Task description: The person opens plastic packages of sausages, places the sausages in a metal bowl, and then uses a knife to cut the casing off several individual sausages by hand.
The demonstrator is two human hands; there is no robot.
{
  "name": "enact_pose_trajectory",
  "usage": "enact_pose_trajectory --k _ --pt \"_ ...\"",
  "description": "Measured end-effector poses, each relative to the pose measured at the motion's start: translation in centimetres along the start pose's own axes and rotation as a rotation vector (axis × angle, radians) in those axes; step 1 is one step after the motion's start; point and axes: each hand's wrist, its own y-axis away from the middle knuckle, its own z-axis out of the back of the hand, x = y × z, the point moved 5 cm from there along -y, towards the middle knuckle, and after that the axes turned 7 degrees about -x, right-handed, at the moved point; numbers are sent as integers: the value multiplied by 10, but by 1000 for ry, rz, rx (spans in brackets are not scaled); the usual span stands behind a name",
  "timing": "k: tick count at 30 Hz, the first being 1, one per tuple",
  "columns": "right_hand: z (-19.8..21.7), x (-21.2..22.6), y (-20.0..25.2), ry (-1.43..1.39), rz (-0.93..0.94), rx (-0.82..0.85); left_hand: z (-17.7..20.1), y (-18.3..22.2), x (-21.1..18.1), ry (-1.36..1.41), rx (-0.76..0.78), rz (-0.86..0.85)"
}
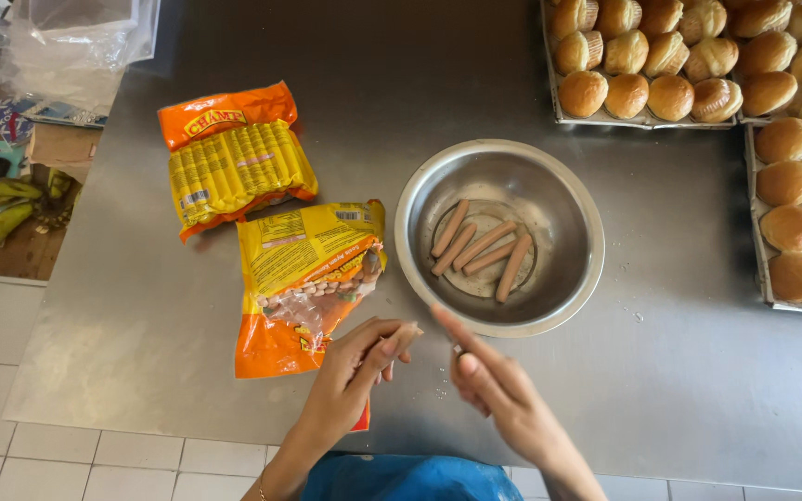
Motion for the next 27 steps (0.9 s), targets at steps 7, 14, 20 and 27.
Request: enact_pose_trajectory --k 7,14,20,27 --pt "-18 12 1 272 -5 -69 1 1 -7 -238 -20 -122" --pt "-17 9 -1 452 100 -115 3 0 -18 -417 -86 -331" --pt "-18 14 -3 349 221 -168 1 2 -16 -470 -111 -374" --pt "-11 -27 -6 -396 -135 -10 0 1 0 -159 36 -78"
